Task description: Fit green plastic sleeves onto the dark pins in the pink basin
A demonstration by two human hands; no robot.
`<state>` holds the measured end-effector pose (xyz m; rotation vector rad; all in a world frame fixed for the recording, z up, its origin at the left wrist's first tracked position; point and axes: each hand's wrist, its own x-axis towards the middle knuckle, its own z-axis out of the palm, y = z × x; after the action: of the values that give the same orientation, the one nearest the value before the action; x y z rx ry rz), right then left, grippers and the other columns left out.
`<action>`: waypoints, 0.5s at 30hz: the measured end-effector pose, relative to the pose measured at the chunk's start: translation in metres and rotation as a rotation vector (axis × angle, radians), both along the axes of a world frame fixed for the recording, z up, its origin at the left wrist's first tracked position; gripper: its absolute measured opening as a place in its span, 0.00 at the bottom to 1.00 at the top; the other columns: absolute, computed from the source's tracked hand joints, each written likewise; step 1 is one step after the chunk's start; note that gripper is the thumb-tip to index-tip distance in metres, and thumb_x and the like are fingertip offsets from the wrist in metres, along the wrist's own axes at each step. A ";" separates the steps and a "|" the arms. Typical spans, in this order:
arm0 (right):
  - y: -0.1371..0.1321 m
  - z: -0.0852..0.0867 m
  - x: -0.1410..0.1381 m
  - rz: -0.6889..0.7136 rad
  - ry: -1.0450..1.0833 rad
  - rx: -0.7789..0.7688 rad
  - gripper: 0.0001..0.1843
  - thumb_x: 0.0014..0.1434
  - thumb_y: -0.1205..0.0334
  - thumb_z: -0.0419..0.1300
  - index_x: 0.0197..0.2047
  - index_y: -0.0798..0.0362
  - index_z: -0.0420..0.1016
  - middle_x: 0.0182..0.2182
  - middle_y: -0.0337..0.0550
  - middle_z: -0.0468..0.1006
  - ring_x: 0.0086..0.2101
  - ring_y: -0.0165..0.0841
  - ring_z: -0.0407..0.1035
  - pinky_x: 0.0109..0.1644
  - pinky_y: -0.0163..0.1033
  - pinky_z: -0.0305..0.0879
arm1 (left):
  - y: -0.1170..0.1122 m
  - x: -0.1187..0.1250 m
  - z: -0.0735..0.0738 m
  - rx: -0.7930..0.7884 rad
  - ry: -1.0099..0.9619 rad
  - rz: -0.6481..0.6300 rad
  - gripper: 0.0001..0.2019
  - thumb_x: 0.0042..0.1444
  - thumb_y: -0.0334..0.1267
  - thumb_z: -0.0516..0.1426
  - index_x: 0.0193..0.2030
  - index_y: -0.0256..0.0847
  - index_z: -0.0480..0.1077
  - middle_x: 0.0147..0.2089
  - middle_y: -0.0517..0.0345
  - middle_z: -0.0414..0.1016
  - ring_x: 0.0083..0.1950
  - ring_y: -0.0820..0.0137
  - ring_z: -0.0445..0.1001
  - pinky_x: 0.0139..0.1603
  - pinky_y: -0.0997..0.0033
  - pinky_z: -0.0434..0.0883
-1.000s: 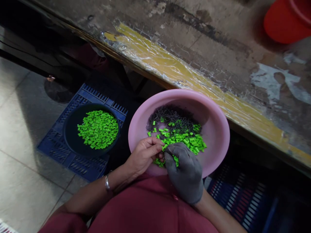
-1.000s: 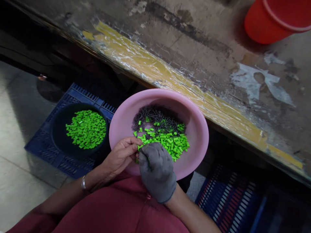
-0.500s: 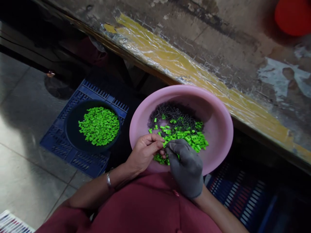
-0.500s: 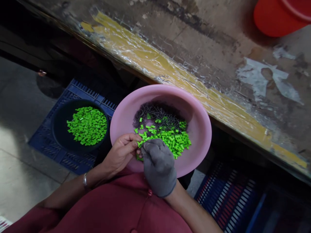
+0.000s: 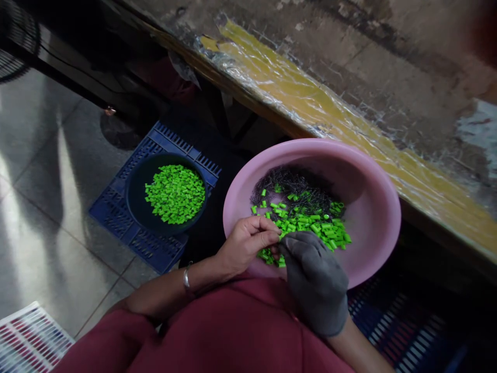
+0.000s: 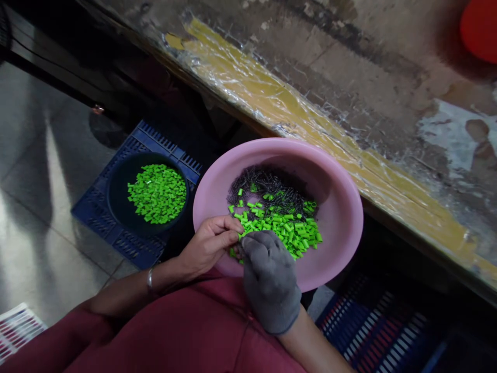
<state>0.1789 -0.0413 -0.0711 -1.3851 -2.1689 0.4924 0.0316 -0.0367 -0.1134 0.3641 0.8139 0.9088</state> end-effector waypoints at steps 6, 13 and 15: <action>-0.003 0.001 0.000 -0.002 -0.013 -0.021 0.07 0.61 0.71 0.53 0.38 0.52 0.70 0.34 0.44 0.78 0.35 0.34 0.73 0.38 0.39 0.71 | 0.001 -0.006 0.009 0.085 0.073 -0.041 0.04 0.53 0.33 0.61 0.31 0.35 0.70 0.28 0.61 0.71 0.25 0.75 0.72 0.28 0.74 0.71; -0.001 -0.005 0.012 0.172 -0.065 -0.034 0.08 0.60 0.68 0.52 0.36 0.52 0.71 0.30 0.45 0.79 0.31 0.35 0.73 0.35 0.39 0.70 | -0.009 -0.006 0.003 -0.010 0.148 -0.064 0.10 0.50 0.39 0.63 0.32 0.35 0.69 0.24 0.60 0.72 0.25 0.73 0.72 0.28 0.74 0.70; 0.003 -0.013 0.022 0.228 -0.038 -0.183 0.08 0.57 0.64 0.54 0.35 0.47 0.74 0.29 0.41 0.78 0.29 0.35 0.73 0.32 0.39 0.71 | -0.011 -0.005 0.004 -0.075 0.135 -0.066 0.14 0.46 0.44 0.65 0.32 0.35 0.69 0.22 0.60 0.72 0.23 0.73 0.71 0.27 0.73 0.69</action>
<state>0.2013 -0.0385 -0.0840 -1.2517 -2.3764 0.7722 0.0267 -0.0478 -0.1098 0.3876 0.9522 0.7962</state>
